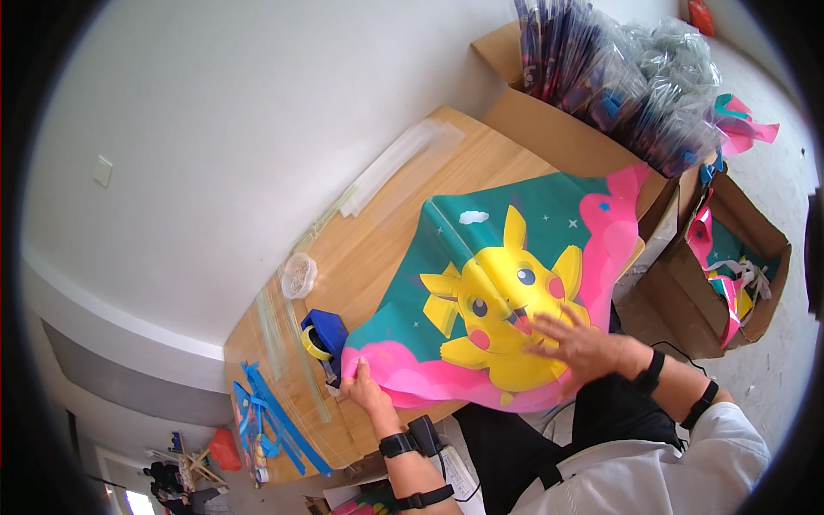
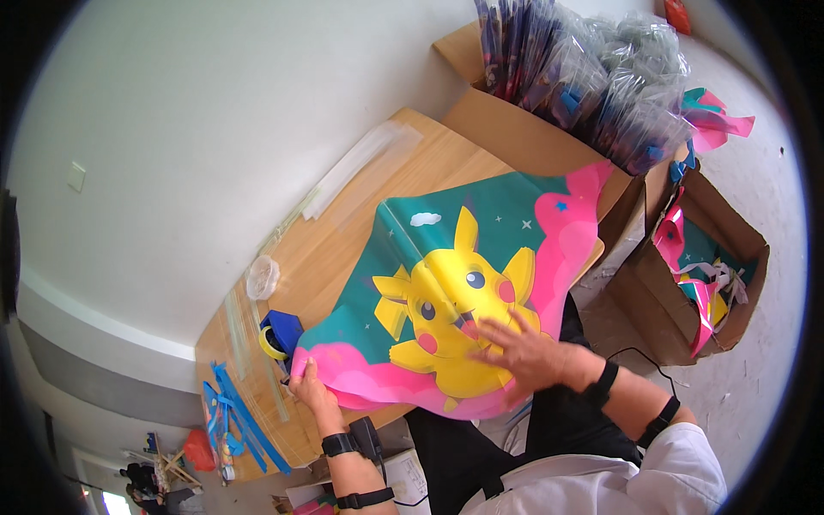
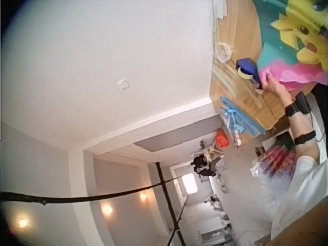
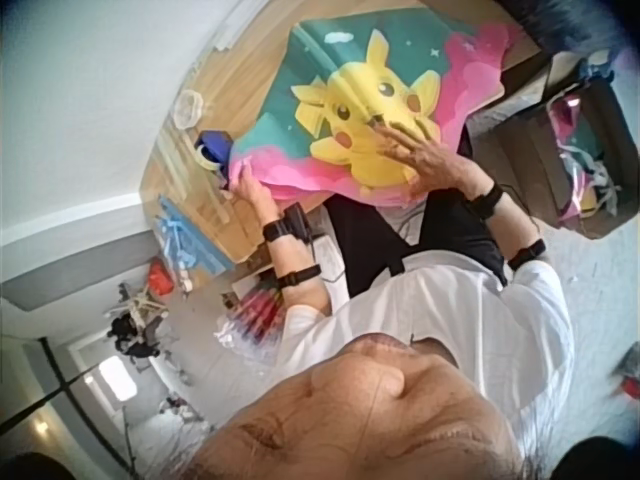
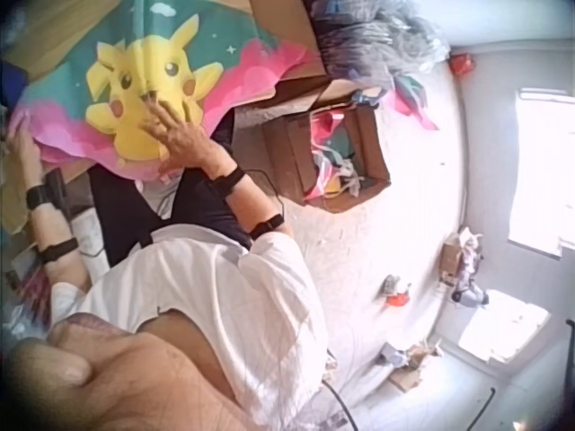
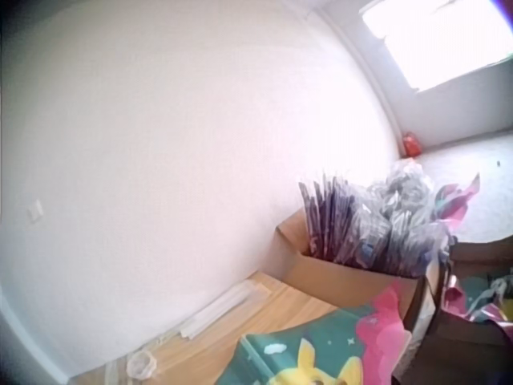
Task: The recorder is assembling a Pikachu-themed kite, attaching thin plastic rods to the kite's surface using tape and string.
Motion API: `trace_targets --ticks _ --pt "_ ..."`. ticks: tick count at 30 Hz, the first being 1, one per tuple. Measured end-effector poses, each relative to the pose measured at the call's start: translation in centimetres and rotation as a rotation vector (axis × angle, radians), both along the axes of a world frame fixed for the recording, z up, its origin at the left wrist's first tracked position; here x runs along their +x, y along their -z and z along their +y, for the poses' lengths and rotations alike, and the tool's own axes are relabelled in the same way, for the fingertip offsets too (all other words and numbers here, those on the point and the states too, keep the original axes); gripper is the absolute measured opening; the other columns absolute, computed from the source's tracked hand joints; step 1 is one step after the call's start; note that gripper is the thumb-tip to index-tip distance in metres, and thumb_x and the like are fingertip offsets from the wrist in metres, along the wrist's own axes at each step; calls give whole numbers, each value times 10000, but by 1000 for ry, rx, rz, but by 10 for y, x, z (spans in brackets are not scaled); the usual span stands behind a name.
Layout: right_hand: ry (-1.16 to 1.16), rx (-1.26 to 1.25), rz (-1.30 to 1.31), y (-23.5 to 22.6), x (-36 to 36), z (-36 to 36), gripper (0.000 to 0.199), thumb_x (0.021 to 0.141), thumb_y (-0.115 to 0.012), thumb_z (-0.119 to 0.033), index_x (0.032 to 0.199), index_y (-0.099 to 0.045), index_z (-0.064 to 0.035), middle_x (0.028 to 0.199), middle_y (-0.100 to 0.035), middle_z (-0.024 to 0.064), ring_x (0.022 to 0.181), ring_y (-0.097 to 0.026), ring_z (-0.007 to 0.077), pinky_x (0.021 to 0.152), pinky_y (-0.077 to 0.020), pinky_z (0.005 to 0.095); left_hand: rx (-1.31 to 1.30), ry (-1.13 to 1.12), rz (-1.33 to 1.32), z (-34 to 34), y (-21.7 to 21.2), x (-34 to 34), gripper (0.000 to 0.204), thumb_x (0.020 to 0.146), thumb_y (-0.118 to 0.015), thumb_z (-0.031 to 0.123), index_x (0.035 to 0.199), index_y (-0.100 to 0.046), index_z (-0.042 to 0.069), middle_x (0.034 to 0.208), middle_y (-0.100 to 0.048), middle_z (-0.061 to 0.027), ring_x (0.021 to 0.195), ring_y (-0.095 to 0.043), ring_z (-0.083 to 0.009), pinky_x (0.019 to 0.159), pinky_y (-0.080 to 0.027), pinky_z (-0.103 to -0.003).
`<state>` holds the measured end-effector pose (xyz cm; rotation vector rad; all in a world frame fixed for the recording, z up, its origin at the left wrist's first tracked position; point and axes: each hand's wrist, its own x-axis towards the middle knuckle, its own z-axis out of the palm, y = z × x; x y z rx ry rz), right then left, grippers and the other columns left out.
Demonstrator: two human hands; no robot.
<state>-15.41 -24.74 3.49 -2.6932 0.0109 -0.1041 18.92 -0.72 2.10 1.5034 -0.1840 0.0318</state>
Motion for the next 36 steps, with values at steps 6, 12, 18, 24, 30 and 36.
trace_targets --ticks 6,12,18,24,30,36 --pt "-23 -120 35 35 -15 46 767 756 -715 -477 1409 -415 -210 1530 -245 116 1442 -186 253 1133 -115 601 -35 -53 -52 -3 -10 -8 186 862 -615 -12 1043 -625 -52 1002 -638 -96 864 -616 -175 762 -527 -315" --pt "44 -192 -17 54 -8 47 770 777 -695 -459 1425 -398 -168 1550 -208 123 1447 -179 254 1147 -115 558 -99 -122 -33 3 -7 -10 218 881 -608 11 1087 -620 -58 1017 -641 -108 882 -619 -191 777 -530 -319" --pt "120 -160 -5 40 11 39 746 817 -642 -477 1413 -412 -91 1551 -204 155 1447 -179 272 1149 -112 542 -79 -190 -52 -2 -17 -7 144 889 -623 35 998 -641 -58 965 -638 -78 835 -596 -156 730 -513 -300" --pt "229 -220 -20 43 35 35 798 846 -569 -551 1425 -379 -35 1539 -251 134 1446 -182 258 1156 -73 543 -143 -175 -6 -6 -20 5 196 898 -609 44 1070 -613 -52 1045 -634 -119 905 -622 -199 785 -540 -341" --pt "283 -216 -74 48 59 22 823 847 -555 -570 1430 -361 -22 1523 -287 123 1440 -198 236 1157 -71 542 -210 -168 -23 -7 -21 5 207 895 -614 48 1071 -612 -62 1071 -620 -122 928 -612 -205 803 -539 -349" --pt "243 -273 -84 53 80 3 830 845 -545 -574 1434 -350 -22 1521 -292 110 1431 -219 227 1158 -74 523 -122 -258 40 11 -11 -5 255 896 -619 77 1105 -600 -69 1126 -591 -138 994 -578 -218 848 -519 -355"
